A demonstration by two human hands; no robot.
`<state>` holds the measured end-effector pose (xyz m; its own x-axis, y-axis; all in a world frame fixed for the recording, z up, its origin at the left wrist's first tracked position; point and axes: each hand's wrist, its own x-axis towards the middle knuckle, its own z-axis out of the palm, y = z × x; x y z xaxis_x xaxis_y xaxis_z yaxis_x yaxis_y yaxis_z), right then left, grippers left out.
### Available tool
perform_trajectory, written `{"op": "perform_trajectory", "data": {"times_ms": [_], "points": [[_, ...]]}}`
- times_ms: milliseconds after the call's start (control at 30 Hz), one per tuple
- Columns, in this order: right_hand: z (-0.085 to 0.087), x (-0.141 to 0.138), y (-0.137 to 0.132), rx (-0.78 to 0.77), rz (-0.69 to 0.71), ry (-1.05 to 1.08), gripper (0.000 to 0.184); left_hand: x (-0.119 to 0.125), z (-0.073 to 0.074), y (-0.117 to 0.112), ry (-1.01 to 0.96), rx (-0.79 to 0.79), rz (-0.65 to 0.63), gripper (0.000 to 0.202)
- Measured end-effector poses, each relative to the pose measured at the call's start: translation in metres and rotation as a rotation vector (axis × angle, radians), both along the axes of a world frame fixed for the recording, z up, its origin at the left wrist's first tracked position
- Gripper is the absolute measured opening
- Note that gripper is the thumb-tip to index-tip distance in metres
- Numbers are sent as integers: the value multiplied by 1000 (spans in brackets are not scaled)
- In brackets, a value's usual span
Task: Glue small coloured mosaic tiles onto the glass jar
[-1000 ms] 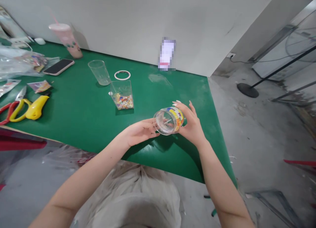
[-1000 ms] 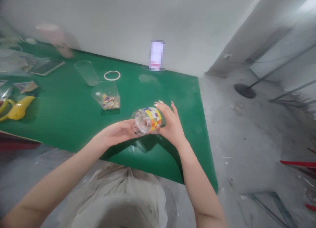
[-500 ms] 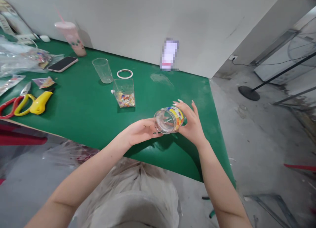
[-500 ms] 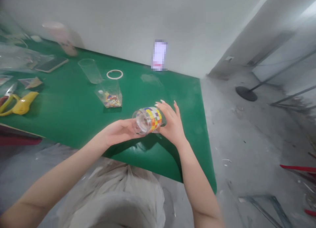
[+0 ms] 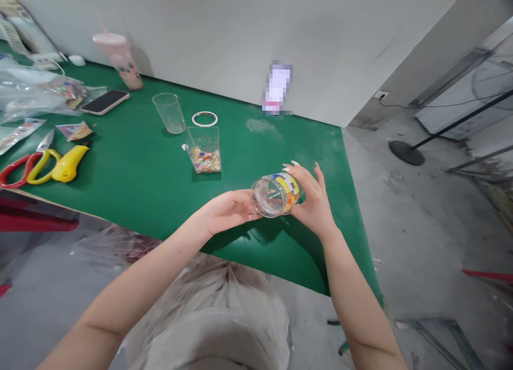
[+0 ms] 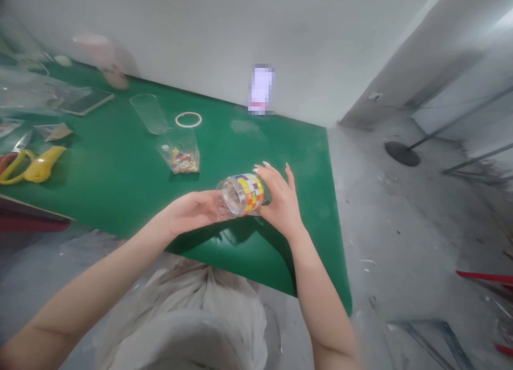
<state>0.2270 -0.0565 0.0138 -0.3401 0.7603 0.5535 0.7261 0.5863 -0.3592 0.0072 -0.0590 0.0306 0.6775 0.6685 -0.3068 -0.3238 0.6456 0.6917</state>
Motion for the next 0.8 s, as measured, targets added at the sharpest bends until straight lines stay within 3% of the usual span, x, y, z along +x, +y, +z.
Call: {"op": "perform_trajectory", "data": {"times_ms": [133, 800], "points": [[0, -1, 0, 7, 0, -11, 58, 1, 1, 0, -15, -112, -14, 36], [-1, -1, -2, 61, -32, -45, 56, 1, 5, -2, -85, -136, 2, 42]]}}
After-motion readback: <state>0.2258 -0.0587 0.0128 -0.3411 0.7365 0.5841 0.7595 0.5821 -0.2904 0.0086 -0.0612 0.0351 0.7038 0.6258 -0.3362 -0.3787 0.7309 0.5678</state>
